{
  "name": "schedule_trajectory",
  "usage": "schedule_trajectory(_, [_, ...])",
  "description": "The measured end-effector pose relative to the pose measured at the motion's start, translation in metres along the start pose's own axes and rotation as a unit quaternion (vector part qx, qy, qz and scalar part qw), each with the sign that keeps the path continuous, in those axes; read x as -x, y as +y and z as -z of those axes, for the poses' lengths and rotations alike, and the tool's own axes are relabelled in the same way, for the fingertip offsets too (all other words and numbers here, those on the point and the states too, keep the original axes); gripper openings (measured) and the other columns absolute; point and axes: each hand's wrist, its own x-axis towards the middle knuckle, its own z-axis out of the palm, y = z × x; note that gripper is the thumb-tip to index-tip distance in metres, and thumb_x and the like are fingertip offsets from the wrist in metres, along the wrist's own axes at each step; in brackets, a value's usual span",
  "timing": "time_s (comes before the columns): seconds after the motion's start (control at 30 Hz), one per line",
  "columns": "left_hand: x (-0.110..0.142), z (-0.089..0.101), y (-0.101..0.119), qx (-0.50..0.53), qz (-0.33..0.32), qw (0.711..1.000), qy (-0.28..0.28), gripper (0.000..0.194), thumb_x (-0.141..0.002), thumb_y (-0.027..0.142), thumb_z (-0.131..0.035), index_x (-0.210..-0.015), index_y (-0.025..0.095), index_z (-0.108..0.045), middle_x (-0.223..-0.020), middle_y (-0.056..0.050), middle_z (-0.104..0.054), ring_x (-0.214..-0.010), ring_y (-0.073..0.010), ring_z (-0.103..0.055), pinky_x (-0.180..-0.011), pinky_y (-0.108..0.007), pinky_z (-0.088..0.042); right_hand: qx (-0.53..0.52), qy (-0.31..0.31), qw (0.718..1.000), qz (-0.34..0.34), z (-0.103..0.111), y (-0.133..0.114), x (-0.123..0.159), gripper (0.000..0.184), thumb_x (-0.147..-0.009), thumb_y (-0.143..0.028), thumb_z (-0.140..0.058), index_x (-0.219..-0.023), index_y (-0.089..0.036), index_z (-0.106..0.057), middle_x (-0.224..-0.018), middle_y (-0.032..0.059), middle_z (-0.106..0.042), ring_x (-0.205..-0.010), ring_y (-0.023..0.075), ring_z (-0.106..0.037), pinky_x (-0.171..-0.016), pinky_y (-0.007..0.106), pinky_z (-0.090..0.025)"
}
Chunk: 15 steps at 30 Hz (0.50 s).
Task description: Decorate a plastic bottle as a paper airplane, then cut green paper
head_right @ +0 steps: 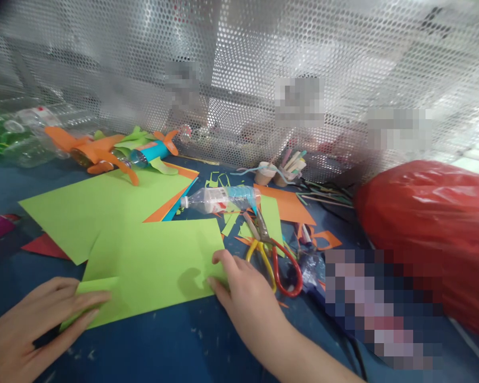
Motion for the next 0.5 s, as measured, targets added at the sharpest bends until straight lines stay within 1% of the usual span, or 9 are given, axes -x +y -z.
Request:
schedule_trajectory(0.07, [0.0015, 0.0007, -0.0021, -0.015, -0.025, 1.0, -0.007, 0.031, -0.099, 0.04, -0.052, -0.125, 0.035, -0.067, -0.109, 0.0, -0.074, -0.105, -0.0237, -0.065, -0.094, -0.036, -0.058, -0.005, -0.008, 1.0, -0.003, 0.0001, 0.0008, 0.0002, 0.018, -0.09, -0.018, -0.062, -0.104, -0.024, -0.052, -0.094, 0.0048, -0.071, -0.082, 0.0237, -0.071, -0.069, 0.034, -0.055])
schedule_trajectory(0.1, [0.0019, 0.0012, -0.0024, -0.02, -0.028, 0.999, -0.003, 0.03, -0.099, 0.039, -0.052, -0.125, 0.036, -0.068, -0.109, 0.0, -0.074, -0.105, -0.0234, -0.065, -0.093, -0.035, -0.059, -0.006, -0.012, 1.0, -0.005, 0.0003, 0.0011, 0.0002, 0.017, -0.09, -0.018, -0.062, -0.103, -0.024, -0.052, -0.095, 0.0051, -0.071, -0.082, 0.0238, -0.07, -0.07, 0.035, -0.056])
schedule_trajectory(0.2, [0.0014, 0.0033, -0.0008, -0.018, -0.03, 0.999, 0.014, 0.03, -0.099, 0.038, -0.052, -0.123, 0.038, -0.07, -0.107, 0.001, -0.075, -0.103, -0.0225, -0.066, -0.091, -0.034, -0.06, -0.002, -0.034, 0.999, -0.01, 0.0022, 0.001, 0.0, 0.01, -0.091, -0.015, -0.06, -0.093, -0.022, -0.053, -0.091, 0.0046, -0.068, -0.081, 0.023, -0.069, -0.072, 0.036, -0.055])
schedule_trajectory(0.27, [-0.0005, 0.0048, 0.0006, -0.008, -0.034, 0.999, 0.024, 0.029, -0.099, 0.038, -0.052, -0.122, 0.039, -0.07, -0.106, 0.001, -0.075, -0.101, -0.0216, -0.067, -0.091, -0.033, -0.06, -0.002, -0.051, 0.999, -0.014, 0.0041, 0.0, -0.0002, 0.012, -0.092, -0.012, -0.059, -0.087, -0.022, -0.053, -0.089, 0.0037, -0.067, -0.08, 0.0221, -0.068, -0.072, 0.036, -0.055])
schedule_trajectory(0.43, [-0.0043, 0.0055, 0.0017, 0.01, -0.034, 0.998, 0.044, 0.029, -0.098, 0.045, -0.053, -0.117, 0.038, -0.073, -0.101, 0.0, -0.076, -0.097, -0.0211, -0.069, -0.087, -0.032, -0.061, 0.009, -0.068, 0.997, -0.024, 0.0068, -0.0025, -0.0017, 0.012, -0.091, -0.011, -0.061, -0.087, -0.021, -0.054, -0.088, 0.0034, -0.067, -0.083, 0.0229, -0.067, -0.074, 0.037, -0.055])
schedule_trajectory(0.5, [-0.0032, 0.0046, 0.0031, 0.0, -0.026, 0.999, 0.043, 0.029, -0.098, 0.045, -0.053, -0.115, 0.036, -0.074, -0.102, -0.002, -0.074, -0.099, -0.0217, -0.068, -0.087, -0.032, -0.061, 0.016, -0.067, 0.997, -0.02, 0.0067, -0.003, -0.0021, 0.013, -0.092, -0.011, -0.061, -0.087, -0.021, -0.054, -0.088, 0.0036, -0.066, -0.084, 0.0229, -0.067, -0.075, 0.037, -0.055])
